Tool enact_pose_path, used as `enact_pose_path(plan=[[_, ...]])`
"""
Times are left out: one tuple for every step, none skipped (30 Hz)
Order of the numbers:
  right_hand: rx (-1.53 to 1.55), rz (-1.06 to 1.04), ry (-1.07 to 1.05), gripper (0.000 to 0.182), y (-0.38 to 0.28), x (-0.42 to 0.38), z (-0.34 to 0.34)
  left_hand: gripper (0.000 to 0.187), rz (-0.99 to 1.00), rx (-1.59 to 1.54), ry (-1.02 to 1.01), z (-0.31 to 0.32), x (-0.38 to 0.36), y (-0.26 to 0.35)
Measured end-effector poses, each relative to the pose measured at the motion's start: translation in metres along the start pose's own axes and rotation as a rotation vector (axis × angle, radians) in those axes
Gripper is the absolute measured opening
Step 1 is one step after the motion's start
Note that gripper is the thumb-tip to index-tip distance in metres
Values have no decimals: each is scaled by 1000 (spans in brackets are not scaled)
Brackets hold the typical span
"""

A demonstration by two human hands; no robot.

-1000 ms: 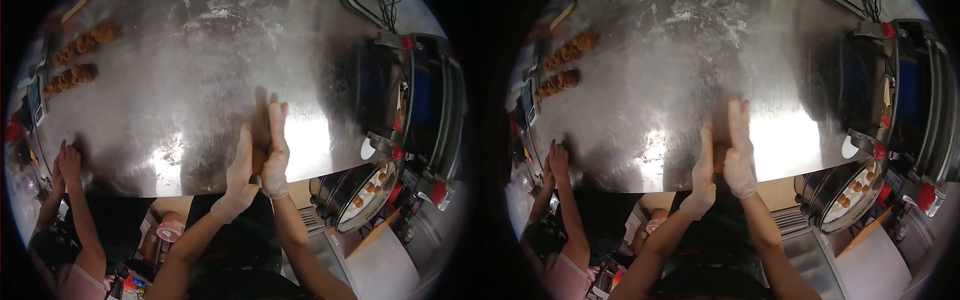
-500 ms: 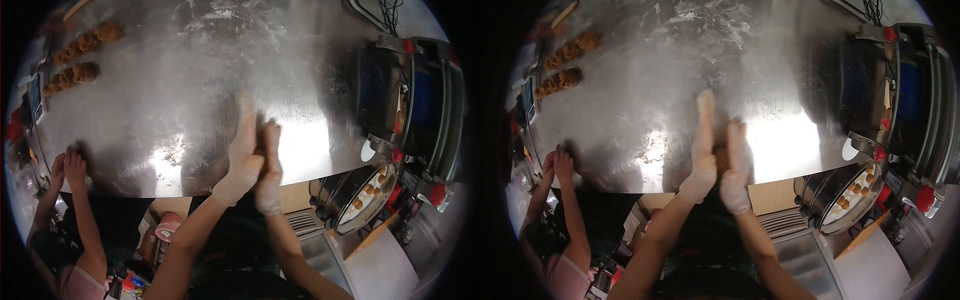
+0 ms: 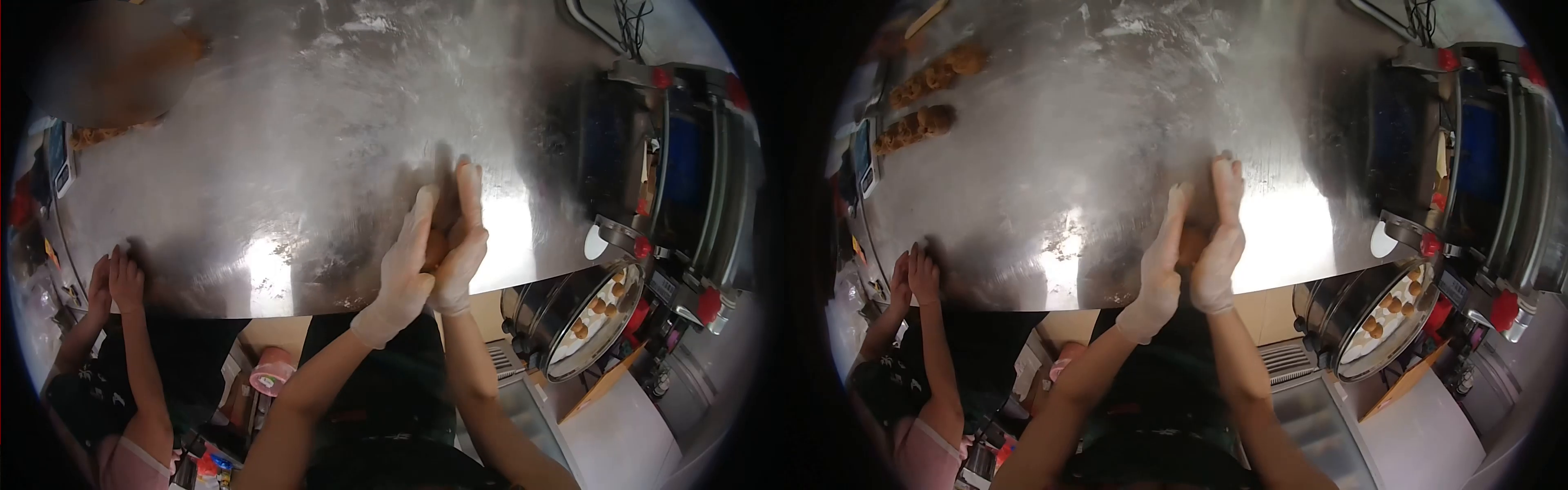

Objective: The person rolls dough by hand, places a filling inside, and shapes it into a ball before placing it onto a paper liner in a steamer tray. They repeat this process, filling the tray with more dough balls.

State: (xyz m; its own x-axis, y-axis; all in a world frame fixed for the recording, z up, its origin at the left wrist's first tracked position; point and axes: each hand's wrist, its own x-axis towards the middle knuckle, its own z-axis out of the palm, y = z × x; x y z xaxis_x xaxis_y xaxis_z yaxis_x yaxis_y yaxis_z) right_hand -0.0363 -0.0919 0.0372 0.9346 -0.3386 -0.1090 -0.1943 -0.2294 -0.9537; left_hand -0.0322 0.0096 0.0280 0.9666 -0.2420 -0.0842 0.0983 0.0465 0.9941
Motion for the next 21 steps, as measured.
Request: enact_pose_path(plan=[[21, -6, 39, 75, -5, 7, 0, 75, 31, 44, 30, -11, -1, -1], [-4, 6, 41, 72, -10, 7, -8, 71, 61, 89, 61, -22, -1, -2], [-29, 17, 43, 69, -15, 6, -15, 67, 63, 175, 117, -38, -2, -1], [-102, 53, 13, 64, -17, -9, -32, 64, 57, 259, 170, -52, -5, 0], [-203, 53, -37, 53, -15, -19, -42, 60, 75, 263, 236, -61, -6, -7], [-306, 54, -86, 48, -16, -25, -46, 57, 92, 266, 301, -67, -7, -18], [-486, -34, -162, 52, -26, -25, -44, 54, 108, 266, 365, -70, -7, -20], [-666, -123, -234, 57, -35, -21, -40, 53, 133, 320, 358, -69, -7, -21], [-783, -121, -290, 62, -42, -18, -35, 52, 157, 375, 348, -66, -7, -17], [-897, -117, -344, 67, -49, -15, -28, 51, 183, 433, 338, -65, -7, -14], [-1011, -113, -397, 72, -55, -10, -21, 52, 177, 416, 355, -64, -7, -14], [-1051, -96, -394, 74, -53, -8, -15, 53, 171, 399, 372, -63, -7, -16], [-1091, -77, -390, 76, -42, -7, -10, 54, 164, 382, 387, -62, -6, -16], [-1130, -58, -386, 78, -33, -7, -7, 54, 183, 424, 385, -61, -5, -17], [-1125, -38, -370, 75, -29, -7, -5, 53, 202, 467, 382, -62, -5, -16], [-1093, -80, -369, 73, -23, -8, -2, 52, 223, 512, 374, -63, -4, -13], [-1065, -114, -354, 71, -15, -10, -1, 48, 179, 549, 373, -64, -4, -10], [-1046, -138, -323, 69, -12, -10, -2, 44, 141, 577, 356, -64, -5, -8], [-997, -142, -306, 60, -14, -11, -2, 40, 108, 593, 323, -59, -6, -6], [-956, -140, -278, 51, -14, -12, -1, 38, 11, 627, 281, -57, -7, 10], [-894, -165, -235, 50, -7, -15, -2, 37, -17, 646, 254, -50, -5, 33]])
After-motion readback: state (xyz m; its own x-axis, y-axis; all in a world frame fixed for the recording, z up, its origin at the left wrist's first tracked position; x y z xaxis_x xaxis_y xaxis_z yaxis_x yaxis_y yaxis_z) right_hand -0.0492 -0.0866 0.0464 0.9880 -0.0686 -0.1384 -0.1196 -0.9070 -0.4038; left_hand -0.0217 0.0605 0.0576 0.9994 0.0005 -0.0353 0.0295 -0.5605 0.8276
